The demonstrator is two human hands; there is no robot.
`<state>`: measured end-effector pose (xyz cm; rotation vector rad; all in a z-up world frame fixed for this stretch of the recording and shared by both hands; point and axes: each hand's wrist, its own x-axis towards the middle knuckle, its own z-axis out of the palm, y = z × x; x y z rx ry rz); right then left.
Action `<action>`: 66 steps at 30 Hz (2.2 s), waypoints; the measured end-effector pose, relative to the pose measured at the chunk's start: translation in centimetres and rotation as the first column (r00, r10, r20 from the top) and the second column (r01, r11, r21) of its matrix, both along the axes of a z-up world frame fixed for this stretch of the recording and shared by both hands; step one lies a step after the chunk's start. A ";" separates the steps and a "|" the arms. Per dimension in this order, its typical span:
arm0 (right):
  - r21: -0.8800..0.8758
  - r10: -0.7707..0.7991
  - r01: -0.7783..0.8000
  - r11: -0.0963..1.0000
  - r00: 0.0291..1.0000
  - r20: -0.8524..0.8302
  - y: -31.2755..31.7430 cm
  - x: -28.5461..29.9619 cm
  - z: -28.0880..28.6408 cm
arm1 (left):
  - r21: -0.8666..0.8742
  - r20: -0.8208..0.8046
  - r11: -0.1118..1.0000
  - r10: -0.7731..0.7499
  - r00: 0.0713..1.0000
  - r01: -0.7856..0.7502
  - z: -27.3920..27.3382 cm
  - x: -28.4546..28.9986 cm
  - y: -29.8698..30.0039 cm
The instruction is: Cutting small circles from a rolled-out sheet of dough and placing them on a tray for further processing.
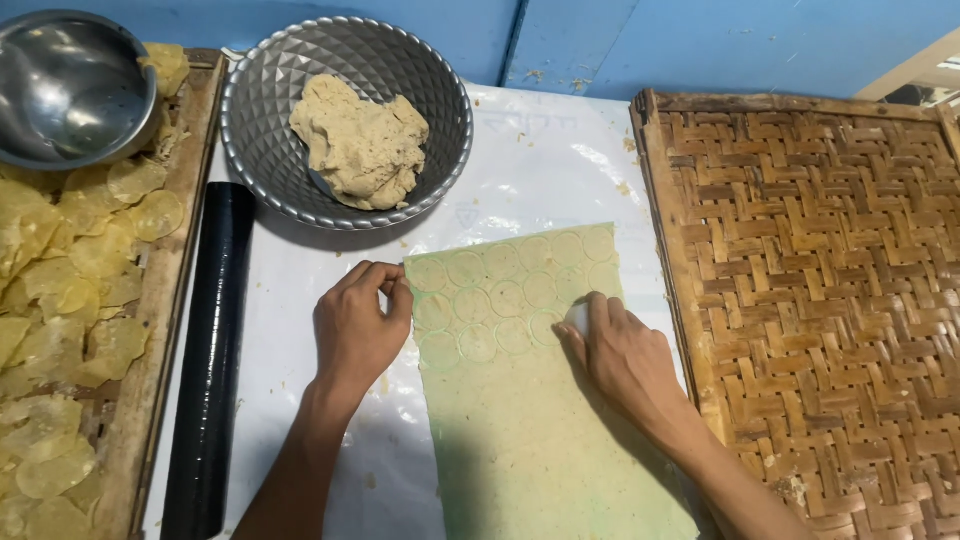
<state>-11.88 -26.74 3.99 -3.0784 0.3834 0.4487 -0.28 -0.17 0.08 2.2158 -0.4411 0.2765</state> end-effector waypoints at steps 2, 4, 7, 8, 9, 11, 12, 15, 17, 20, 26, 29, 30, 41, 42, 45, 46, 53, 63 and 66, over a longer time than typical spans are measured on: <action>0.009 0.017 -0.017 1.000 1.000 -0.012 -0.3 0.0 0.1 | 0.009 0.003 1.000 -0.001 1.000 0.001 0.1 -0.1 0.0; 0.017 0.039 -0.038 0.999 0.999 -0.020 -0.7 0.3 0.4 | 0.017 0.010 1.000 0.002 1.000 -0.002 0.2 -0.1 0.0; 0.037 0.113 -0.110 0.993 0.989 -0.091 -1.3 0.6 1.0 | 0.014 0.008 1.000 -0.002 1.000 0.002 0.3 -0.1 0.0; 0.057 0.134 -0.128 0.990 0.984 -0.114 -1.4 0.7 1.2 | 0.011 0.005 1.000 -0.006 1.000 0.006 0.4 -0.2 0.0; 0.077 0.156 -0.147 0.986 0.978 -0.135 -1.6 0.8 1.4 | 0.007 0.004 1.000 -0.008 1.000 0.008 0.5 -0.2 0.0; 0.034 0.136 -0.133 0.991 0.981 -0.140 -1.3 0.7 1.3 | 0.006 0.008 1.000 -0.009 1.000 0.009 0.3 -0.1 0.0; -0.008 0.118 -0.121 0.993 0.982 -0.144 -1.1 0.7 1.2 | 0.005 0.010 1.000 -0.007 1.000 0.007 0.3 -0.1 0.0; -0.102 0.063 -0.071 0.992 0.995 -0.075 -0.5 -0.3 -0.4 | -0.001 0.021 1.000 -0.005 1.000 0.006 -0.4 0.1 0.1; -0.043 0.081 -0.087 0.995 0.989 -0.125 -0.7 0.4 0.8 | -0.001 0.016 1.000 0.001 1.000 -0.001 -0.3 0.0 0.1; 0.002 0.066 -0.066 0.998 0.986 -0.153 -0.1 0.5 1.3 | 0.007 0.002 1.000 0.002 1.000 -0.002 -0.3 -0.2 0.2; 0.131 -0.047 0.064 0.989 0.991 -0.125 0.0 0.1 2.6 | 0.001 -0.022 1.000 0.009 1.000 -0.009 -0.3 -0.2 0.2; 0.243 -0.131 0.142 0.960 0.990 -0.059 -2.9 -1.3 1.2 | -0.001 -0.042 1.000 0.006 0.999 -0.006 -0.4 -0.2 0.2; 0.212 -0.121 0.108 0.971 0.991 0.049 -4.4 -2.0 0.0 | -0.004 -0.053 1.000 0.006 0.999 -0.006 -0.5 -0.1 0.2; 0.176 -0.097 0.094 0.980 0.995 0.008 -4.5 -2.0 2.1 | 0.018 -0.018 1.000 0.008 1.000 -0.008 -0.3 -0.1 0.1; 0.161 -0.055 0.057 0.985 0.998 -0.019 -4.5 -1.9 2.2 | 0.013 -0.004 1.000 0.007 1.000 -0.007 -0.3 -0.1 0.1; 0.144 -0.045 0.053 0.988 0.997 -0.056 -4.4 -1.2 2.3 | 0.011 0.008 1.000 -0.009 1.000 0.009 -0.2 -0.1 0.1; 0.148 -0.051 0.059 0.987 0.997 -0.061 -4.3 -1.1 2.2 | 0.016 0.002 1.000 -0.014 1.000 0.014 -0.1 -0.2 0.1; 0.067 0.009 -0.002 0.998 0.995 -0.099 -4.8 -0.6 0.5 | 0.022 0.003 1.000 -0.004 1.000 0.004 -0.1 -0.1 -0.2; -0.035 -0.017 0.014 0.999 0.997 -0.073 -3.9 -0.3 0.7 | 0.015 0.002 1.000 -0.002 1.000 0.002 0.1 -0.2 -0.2; 0.040 -0.038 0.039 0.998 0.999 -0.034 -3.3 -0.7 1.0 | 0.008 0.002 1.000 -0.010 1.000 0.010 0.2 -0.2 -0.2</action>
